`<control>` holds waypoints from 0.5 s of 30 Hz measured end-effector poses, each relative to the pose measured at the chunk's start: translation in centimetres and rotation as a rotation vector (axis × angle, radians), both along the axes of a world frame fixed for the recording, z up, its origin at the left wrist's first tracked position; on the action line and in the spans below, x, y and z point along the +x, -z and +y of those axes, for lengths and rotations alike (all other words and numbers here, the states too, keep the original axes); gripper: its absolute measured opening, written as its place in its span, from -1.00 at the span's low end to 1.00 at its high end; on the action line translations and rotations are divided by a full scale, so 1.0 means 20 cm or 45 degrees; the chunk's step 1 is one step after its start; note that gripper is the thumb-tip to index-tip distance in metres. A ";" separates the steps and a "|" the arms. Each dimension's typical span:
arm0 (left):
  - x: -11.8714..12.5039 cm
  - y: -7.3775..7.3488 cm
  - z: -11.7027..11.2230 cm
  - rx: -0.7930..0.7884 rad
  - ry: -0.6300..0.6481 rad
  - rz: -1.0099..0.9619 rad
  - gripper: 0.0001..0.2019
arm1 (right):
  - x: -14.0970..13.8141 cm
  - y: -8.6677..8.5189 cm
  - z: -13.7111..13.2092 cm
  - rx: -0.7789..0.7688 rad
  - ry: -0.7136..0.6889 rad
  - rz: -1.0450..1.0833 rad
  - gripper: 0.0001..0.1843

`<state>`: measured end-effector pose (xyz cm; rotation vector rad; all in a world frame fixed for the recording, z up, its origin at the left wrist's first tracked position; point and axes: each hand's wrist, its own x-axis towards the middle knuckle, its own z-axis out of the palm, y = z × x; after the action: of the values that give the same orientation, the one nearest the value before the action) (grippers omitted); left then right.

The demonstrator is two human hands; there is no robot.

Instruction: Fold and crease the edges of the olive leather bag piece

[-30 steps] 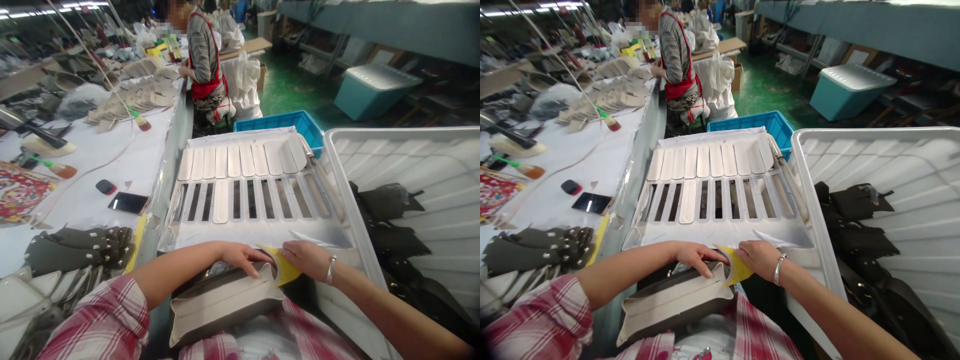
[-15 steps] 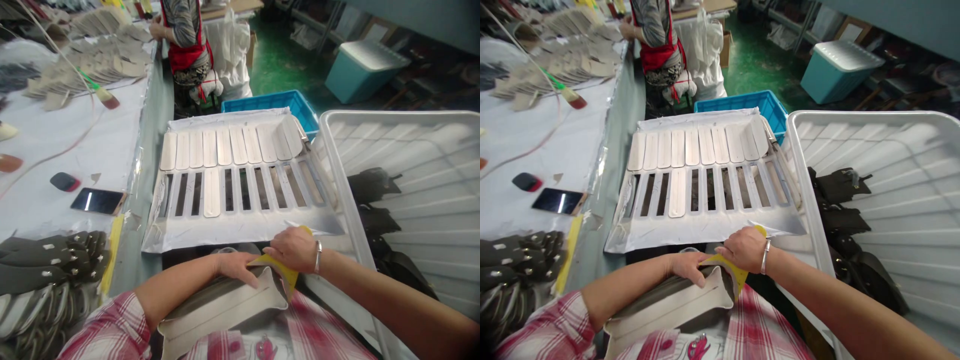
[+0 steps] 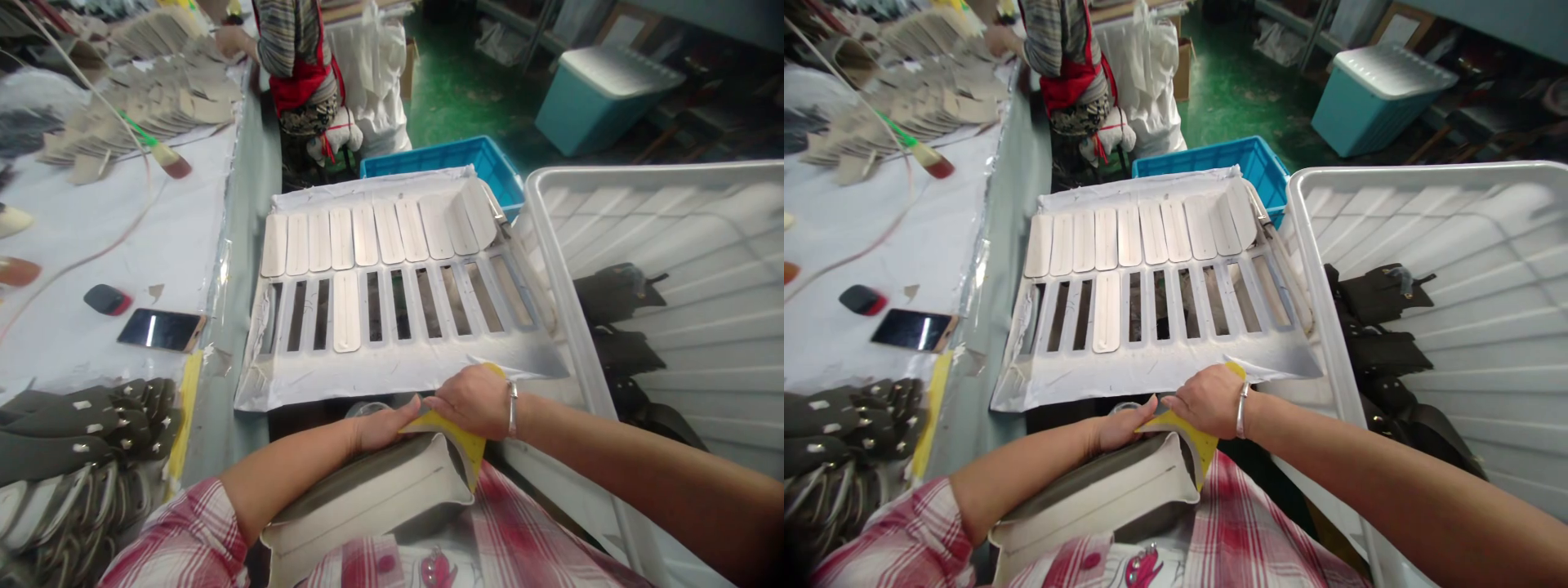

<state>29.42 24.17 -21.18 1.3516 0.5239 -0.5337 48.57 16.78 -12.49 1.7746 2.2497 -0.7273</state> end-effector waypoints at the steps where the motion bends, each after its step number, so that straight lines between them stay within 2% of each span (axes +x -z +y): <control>1: 0.00 -0.02 0.01 0.034 0.012 0.002 -0.22 | 0.00 0.00 0.00 0.000 0.006 -0.006 -0.42; 7: 0.03 -0.11 0.02 0.177 0.221 -0.105 -0.24 | -0.03 -0.01 -0.02 0.007 -0.006 0.035 -0.42; 12: 0.05 -0.12 0.01 0.187 0.383 -0.311 -0.34 | -0.06 -0.01 -0.07 0.006 0.001 0.069 -0.45; 15: 0.05 -0.12 0.02 0.190 0.421 -0.370 -0.34 | -0.07 -0.03 -0.08 -0.039 0.021 0.033 -0.47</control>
<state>30.52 24.54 -18.79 1.6393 0.1026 -0.5611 47.19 15.13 -11.94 1.7821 2.2307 -0.7875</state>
